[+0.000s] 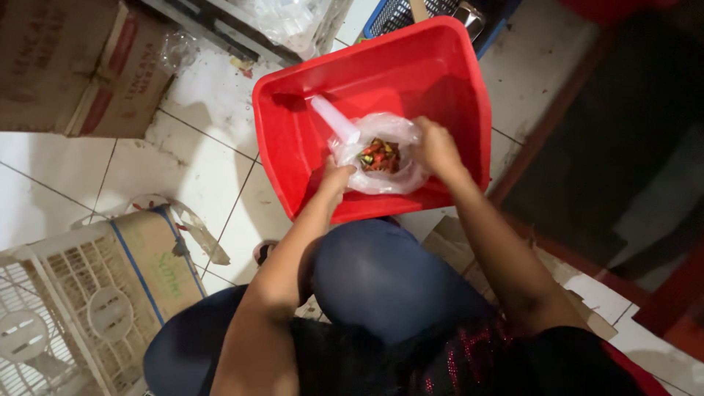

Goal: The person sorts peppers from a red bin into small plastic bags by hand and then places the filled bags back into a red bin or a larger bag.

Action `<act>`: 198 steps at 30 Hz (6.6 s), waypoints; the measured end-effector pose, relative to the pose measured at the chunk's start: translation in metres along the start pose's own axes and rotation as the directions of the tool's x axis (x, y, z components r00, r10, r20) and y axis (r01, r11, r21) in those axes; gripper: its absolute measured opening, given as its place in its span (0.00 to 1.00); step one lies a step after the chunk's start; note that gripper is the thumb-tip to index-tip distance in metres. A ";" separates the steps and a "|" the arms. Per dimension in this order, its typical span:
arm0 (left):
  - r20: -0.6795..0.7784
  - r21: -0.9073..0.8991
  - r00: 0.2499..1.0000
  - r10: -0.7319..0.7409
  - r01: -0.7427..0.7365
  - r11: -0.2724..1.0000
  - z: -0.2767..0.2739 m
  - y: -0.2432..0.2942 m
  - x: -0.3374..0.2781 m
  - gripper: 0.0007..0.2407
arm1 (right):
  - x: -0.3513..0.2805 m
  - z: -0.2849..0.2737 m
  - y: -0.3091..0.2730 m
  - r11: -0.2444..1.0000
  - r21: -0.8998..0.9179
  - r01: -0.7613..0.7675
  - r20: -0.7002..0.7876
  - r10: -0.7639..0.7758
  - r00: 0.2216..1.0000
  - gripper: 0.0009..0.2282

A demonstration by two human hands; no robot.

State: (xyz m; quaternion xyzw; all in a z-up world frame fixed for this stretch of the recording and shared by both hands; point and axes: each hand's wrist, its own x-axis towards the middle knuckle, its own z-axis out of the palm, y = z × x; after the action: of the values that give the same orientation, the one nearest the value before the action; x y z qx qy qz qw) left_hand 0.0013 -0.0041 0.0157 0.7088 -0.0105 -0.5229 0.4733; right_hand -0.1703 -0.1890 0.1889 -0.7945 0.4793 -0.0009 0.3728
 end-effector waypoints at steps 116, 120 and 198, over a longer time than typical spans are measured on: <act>-0.944 -0.130 0.315 -0.100 -0.075 0.989 -0.289 -0.189 -0.133 0.09 | 0.093 0.265 -0.101 0.825 0.220 0.520 0.324 -0.565 0.759 0.39; -0.859 -0.260 0.421 -0.293 0.136 0.956 -0.253 -0.220 -0.167 0.11 | 0.041 0.257 -0.103 0.791 0.235 0.565 0.373 -0.611 0.699 0.38; -0.436 0.880 0.471 0.767 0.402 0.254 -0.485 -0.145 -0.410 0.14 | -0.230 0.544 -0.337 -0.419 -0.061 0.906 0.852 -0.495 -0.172 0.30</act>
State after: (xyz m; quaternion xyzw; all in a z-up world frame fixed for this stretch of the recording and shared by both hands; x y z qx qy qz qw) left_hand 0.1101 0.6048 0.2196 0.9760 -0.1877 0.1011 -0.0446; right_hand 0.1574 0.3969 0.0778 -0.8904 -0.4356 0.1246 -0.0438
